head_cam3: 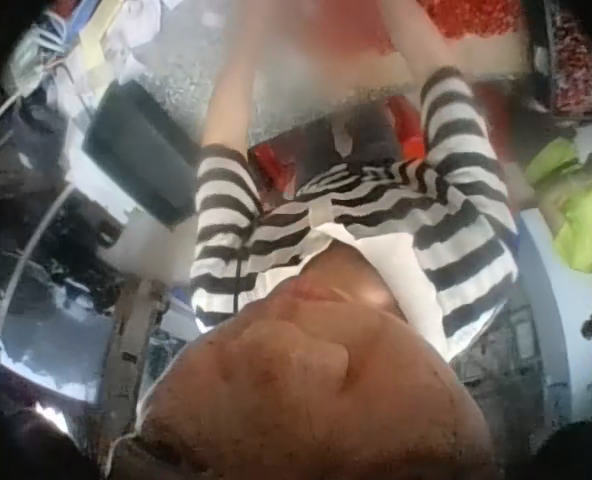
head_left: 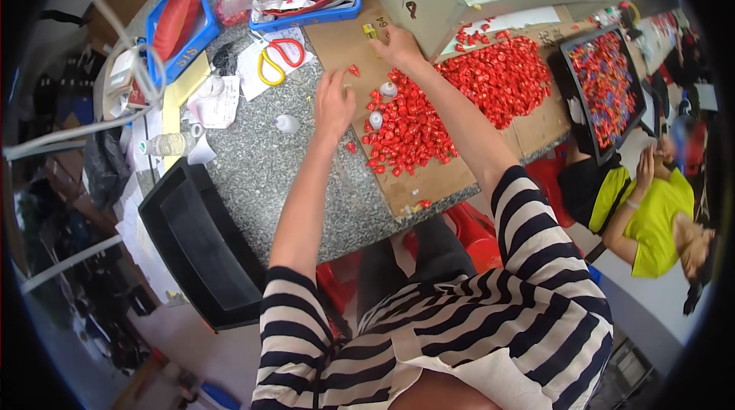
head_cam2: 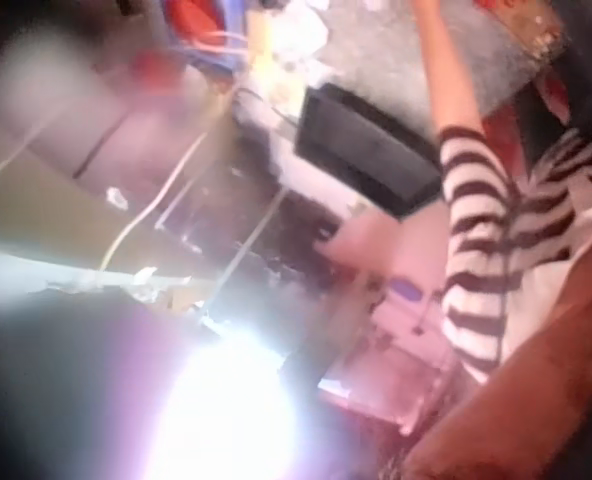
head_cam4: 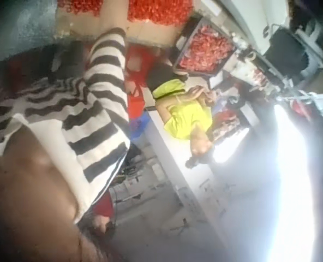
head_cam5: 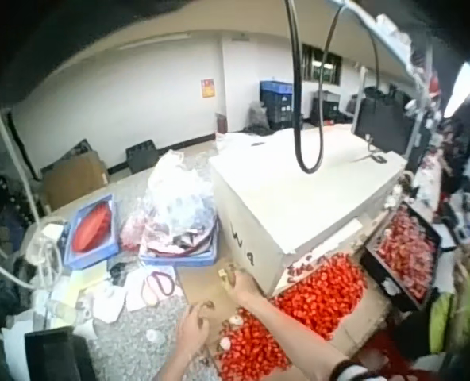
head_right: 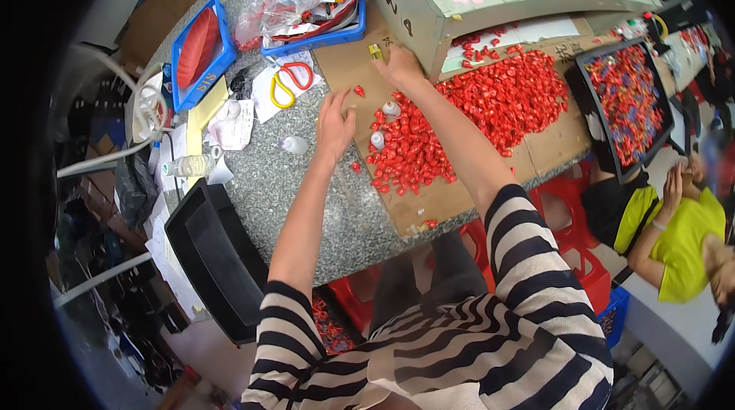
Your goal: The person sorts small red decorative items from a blue tray into a black tray. They use their hands to pick up handfuls of the items and transfer them between containers. The person also moves a red plate and a small yellow tool on the table during the process.
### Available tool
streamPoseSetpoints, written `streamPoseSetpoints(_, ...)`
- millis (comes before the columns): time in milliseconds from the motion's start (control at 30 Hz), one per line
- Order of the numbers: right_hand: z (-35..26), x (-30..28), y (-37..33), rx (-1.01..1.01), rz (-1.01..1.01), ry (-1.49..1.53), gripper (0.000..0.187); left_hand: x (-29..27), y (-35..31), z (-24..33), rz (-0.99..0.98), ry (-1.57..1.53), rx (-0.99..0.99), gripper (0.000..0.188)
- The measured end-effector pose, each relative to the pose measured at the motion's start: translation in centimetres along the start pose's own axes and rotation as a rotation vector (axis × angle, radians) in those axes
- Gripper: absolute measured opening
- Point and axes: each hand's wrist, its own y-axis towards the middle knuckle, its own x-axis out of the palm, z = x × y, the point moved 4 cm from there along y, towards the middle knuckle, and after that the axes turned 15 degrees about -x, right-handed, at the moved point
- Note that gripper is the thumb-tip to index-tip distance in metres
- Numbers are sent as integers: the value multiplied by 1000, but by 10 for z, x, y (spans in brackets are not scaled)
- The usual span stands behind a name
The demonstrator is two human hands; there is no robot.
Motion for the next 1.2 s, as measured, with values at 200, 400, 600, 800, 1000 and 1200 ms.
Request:
streamPoseSetpoints(200, -15, 11, 17, -31, -243, -138, 28, 41, 42, -14, -188, 246, -40, 31)
streamPoseSetpoints(400, -27, -17, -5, -187, -305, -117, 25, 33, 18, -12, -220, -14, -89, 36)
streamPoseSetpoints(600, -40, -54, -70, -260, -417, 80, 46, 2, -48, 1, -298, -167, -247, 43)
streamPoseSetpoints(800, -44, -42, -72, -186, -357, 84, 34, 17, -62, 6, -202, -106, -187, 38)
streamPoseSetpoints(1000, -55, -36, -30, -200, -178, 79, 31, 1, -30, -6, 8, -176, -252, 33)
streamPoseSetpoints(1200, -38, 1, -14, -195, -163, 107, 31, 17, 21, -21, 30, -164, -230, 37)
